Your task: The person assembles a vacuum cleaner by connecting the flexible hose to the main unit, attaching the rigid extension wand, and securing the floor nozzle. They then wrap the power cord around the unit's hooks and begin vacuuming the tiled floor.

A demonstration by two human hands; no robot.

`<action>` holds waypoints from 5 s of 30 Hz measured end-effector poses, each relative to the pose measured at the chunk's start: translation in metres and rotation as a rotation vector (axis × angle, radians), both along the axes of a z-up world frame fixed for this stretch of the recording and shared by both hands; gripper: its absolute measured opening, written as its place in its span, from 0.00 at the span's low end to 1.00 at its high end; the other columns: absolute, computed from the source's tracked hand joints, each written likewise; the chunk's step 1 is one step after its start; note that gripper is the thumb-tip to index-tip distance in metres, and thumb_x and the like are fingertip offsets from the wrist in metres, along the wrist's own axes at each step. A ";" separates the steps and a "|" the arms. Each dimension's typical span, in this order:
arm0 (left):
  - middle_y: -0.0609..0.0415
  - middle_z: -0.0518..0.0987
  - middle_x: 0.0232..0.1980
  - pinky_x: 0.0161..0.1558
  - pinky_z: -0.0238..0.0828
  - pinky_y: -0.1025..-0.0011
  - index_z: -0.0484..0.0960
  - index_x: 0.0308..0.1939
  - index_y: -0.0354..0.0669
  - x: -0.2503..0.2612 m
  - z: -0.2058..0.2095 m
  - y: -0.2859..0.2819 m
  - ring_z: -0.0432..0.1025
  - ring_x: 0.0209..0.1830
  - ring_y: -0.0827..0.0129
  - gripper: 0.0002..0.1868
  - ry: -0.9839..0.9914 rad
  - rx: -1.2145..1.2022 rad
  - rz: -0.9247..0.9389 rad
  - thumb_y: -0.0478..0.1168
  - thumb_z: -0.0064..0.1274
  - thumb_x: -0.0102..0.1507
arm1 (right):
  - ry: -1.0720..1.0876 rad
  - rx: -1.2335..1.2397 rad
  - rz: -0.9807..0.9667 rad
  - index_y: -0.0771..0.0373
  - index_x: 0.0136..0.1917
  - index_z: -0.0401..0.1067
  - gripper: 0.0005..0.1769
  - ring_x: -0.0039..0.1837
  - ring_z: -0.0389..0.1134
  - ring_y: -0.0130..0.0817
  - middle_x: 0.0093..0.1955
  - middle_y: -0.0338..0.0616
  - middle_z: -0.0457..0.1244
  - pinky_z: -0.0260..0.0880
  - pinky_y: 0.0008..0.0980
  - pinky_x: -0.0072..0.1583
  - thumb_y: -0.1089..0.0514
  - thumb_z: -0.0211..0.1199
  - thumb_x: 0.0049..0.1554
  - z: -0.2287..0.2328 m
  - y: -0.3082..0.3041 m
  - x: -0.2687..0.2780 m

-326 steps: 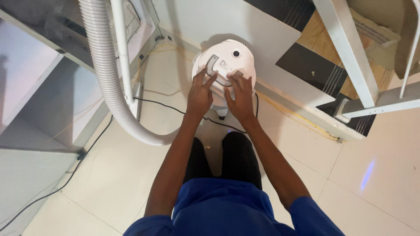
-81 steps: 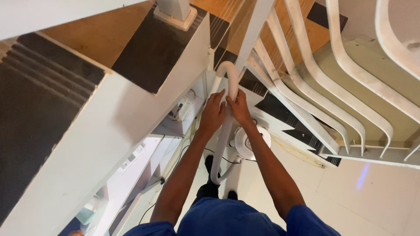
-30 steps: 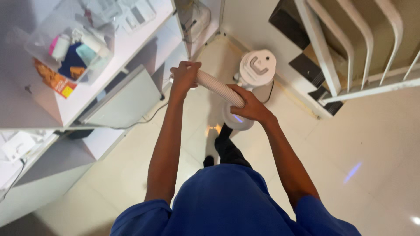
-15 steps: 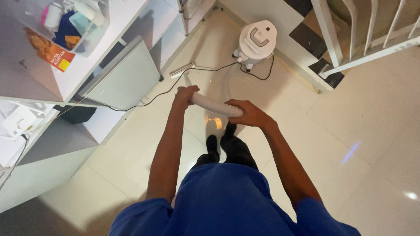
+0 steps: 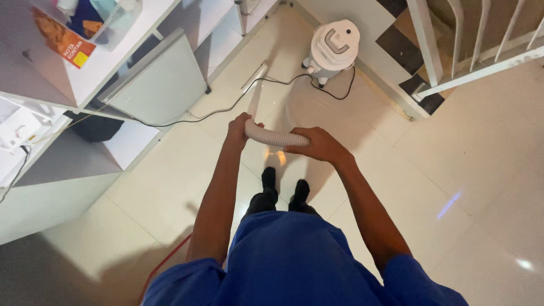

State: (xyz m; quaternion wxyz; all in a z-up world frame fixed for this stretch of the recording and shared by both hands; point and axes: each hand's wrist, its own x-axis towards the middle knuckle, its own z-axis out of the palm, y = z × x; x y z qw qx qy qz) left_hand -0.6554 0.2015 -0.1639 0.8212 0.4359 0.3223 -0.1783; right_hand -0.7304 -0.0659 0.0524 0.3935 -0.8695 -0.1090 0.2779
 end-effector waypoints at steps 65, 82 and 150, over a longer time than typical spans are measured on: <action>0.48 0.74 0.61 0.51 0.77 0.59 0.74 0.70 0.58 -0.123 0.061 -0.144 0.78 0.51 0.53 0.40 -0.087 1.299 -0.322 0.38 0.60 0.51 | 0.485 0.804 -0.120 0.62 0.81 0.45 0.35 0.75 0.60 0.44 0.77 0.54 0.54 0.65 0.45 0.72 0.43 0.42 0.68 -0.177 -0.041 -0.065; 0.36 0.64 0.62 0.48 0.77 0.53 0.66 0.70 0.35 -0.165 0.102 -0.177 0.77 0.47 0.42 0.38 -0.229 1.302 -0.485 0.43 0.61 0.59 | 0.718 1.218 -0.424 0.70 0.65 0.68 0.19 0.61 0.68 0.38 0.59 0.48 0.66 0.68 0.39 0.65 0.55 0.53 0.68 -0.282 -0.018 -0.018; 0.33 0.83 0.51 0.53 0.77 0.66 0.70 0.59 0.18 -0.121 -0.060 -0.026 0.79 0.51 0.53 0.27 0.044 -0.496 0.040 0.41 0.34 0.64 | 0.333 -0.312 0.280 0.62 0.59 0.76 0.42 0.36 0.74 0.40 0.35 0.51 0.72 0.76 0.40 0.44 0.25 0.57 0.52 -0.037 0.061 -0.064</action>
